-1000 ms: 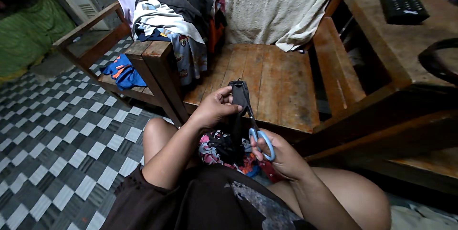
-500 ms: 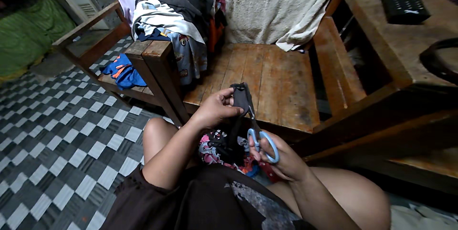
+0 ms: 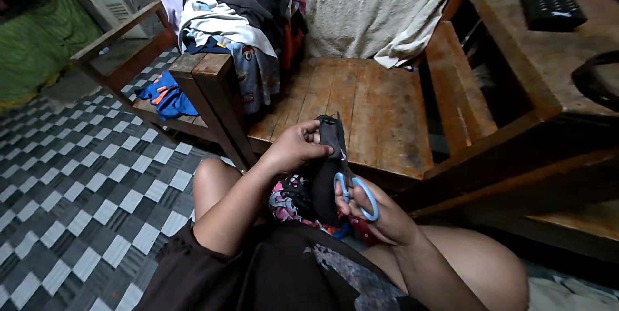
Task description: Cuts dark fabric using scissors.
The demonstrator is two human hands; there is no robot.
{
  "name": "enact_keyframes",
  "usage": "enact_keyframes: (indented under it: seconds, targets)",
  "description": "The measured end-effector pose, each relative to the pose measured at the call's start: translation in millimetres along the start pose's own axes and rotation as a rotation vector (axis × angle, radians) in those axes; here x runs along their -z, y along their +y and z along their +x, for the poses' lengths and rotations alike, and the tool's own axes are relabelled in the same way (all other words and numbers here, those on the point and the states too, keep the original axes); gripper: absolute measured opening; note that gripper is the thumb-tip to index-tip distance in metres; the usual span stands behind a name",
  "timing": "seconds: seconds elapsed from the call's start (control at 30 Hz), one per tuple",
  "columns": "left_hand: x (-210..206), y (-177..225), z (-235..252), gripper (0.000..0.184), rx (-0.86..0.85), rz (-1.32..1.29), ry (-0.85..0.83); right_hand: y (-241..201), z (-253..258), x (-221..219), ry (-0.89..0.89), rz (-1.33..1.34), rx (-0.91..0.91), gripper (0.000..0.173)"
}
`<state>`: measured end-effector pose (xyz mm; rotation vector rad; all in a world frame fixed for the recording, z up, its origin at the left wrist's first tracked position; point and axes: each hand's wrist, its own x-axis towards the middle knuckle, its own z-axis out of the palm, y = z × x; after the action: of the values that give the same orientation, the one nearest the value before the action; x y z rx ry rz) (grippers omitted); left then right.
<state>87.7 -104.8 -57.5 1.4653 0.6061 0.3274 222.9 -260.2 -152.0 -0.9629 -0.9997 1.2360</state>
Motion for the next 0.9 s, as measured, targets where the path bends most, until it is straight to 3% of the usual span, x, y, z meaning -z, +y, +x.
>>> enact_keyframes:
  seconds: [0.37, 0.63, 0.77, 0.9]
  targets:
    - [-2.8, 2.9, -0.6, 0.049, -0.017, 0.015, -0.008, -1.2, 0.4, -4.7, 0.060, 0.019, -0.011, 0.046]
    - [-3.1, 3.9, 0.5, 0.057, -0.018, 0.006, -0.016, -2.7, 1.3, -10.1, 0.141, -0.009, -0.010, 0.019]
    - [-0.6, 3.9, 0.5, 0.082, -0.038, 0.017, -0.047, -3.3, 1.5, -11.1, 0.153, 0.026, -0.002, 0.020]
    - [-1.1, 3.6, -0.3, 0.094, -0.021, 0.029, -0.090, -2.7, 0.9, -9.0, 0.153, 0.044, 0.009, 0.040]
